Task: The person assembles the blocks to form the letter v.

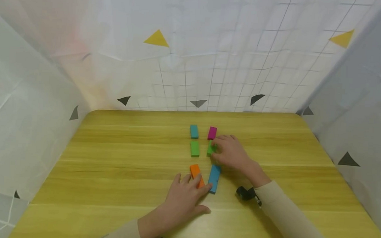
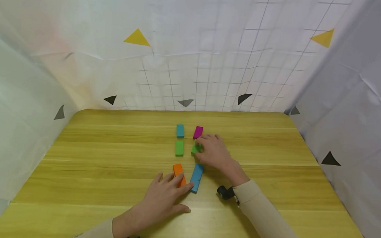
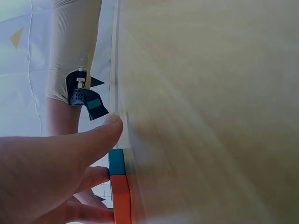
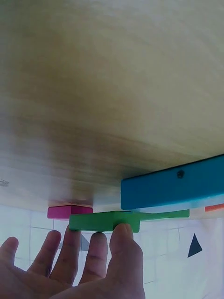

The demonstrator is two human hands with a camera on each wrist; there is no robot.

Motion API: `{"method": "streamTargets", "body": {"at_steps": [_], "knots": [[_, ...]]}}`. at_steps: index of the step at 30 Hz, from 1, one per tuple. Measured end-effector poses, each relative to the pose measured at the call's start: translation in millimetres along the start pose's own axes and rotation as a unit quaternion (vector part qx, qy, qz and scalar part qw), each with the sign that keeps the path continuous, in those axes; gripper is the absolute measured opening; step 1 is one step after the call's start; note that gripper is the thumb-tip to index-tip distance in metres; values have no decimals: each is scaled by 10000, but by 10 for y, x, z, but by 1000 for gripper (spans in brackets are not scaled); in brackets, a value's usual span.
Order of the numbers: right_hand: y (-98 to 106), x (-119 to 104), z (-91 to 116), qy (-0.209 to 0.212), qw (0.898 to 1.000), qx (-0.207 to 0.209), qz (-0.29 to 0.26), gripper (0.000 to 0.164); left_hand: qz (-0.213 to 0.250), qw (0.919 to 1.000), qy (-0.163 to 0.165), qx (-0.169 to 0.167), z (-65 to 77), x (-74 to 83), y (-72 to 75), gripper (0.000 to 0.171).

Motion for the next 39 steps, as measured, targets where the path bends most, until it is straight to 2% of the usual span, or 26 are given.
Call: {"method": "streamTargets", "body": {"at_steps": [16,39], "knots": [[121,5,94,20,9998,200,-9,30,-28,9999,50,-138,8,-11,2,70],[154,110,235,-23,9993,360,-33,28,-43,10000,-10,-70,-1,5,-23,70]]}}
Point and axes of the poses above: each hand's wrist, its own z-axis away from the middle knuckle, its own y-axis out of the back of the hand, x = y × z, the point moved 9 cm from there along -z, towards the middle knuckle, and after that the axes turned 1 degree about -y, right-handed, at the moved point
